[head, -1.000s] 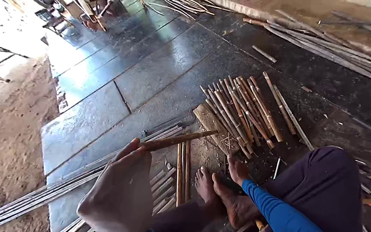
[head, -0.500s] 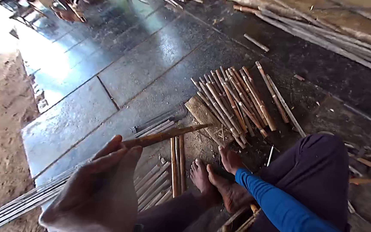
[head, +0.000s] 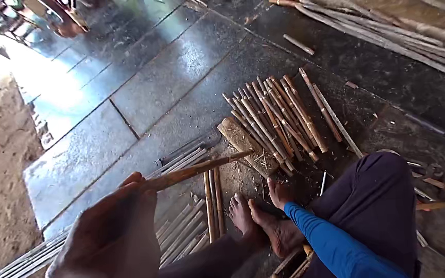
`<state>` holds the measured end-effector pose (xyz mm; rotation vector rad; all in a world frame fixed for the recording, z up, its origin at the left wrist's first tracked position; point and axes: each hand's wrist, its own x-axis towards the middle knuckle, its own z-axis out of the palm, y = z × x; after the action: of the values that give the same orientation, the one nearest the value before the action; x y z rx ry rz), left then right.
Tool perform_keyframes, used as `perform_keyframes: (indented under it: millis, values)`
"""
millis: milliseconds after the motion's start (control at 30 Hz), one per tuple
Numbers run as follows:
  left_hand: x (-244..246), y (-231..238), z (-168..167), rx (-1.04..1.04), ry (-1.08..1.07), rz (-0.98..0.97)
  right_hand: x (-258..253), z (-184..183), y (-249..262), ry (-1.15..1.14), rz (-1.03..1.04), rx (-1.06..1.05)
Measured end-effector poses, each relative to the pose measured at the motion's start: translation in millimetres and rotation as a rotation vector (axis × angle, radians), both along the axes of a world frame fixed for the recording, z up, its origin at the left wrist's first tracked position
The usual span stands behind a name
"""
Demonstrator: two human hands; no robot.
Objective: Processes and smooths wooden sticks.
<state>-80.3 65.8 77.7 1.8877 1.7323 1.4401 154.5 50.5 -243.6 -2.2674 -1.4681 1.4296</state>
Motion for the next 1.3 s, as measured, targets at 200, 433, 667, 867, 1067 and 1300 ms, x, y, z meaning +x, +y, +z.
perform_keyframes:
  millis: [200,433,667,867,1067,1300]
  values:
    - [-6,-1,-2,-0.028,-0.02,-0.013,-2,0,0,-0.025,0.03,-0.005]
    - [-14,0,-1,-0.077,-0.028,-0.1,-2,4,4,0.0,-0.01,-0.017]
    - [-9,-2,2,-0.043,0.045,-0.035,-3,3,6,-0.041,-0.01,-0.009]
    - [-4,1,4,-0.028,0.111,0.089,-6,2,1,-0.019,-0.018,-0.022]
    - [0,-2,4,-0.029,0.062,-0.015,-4,9,8,-0.019,-0.003,-0.028]
    - [-6,0,6,-0.052,0.024,-0.062,-6,2,6,-0.028,-0.015,-0.027]
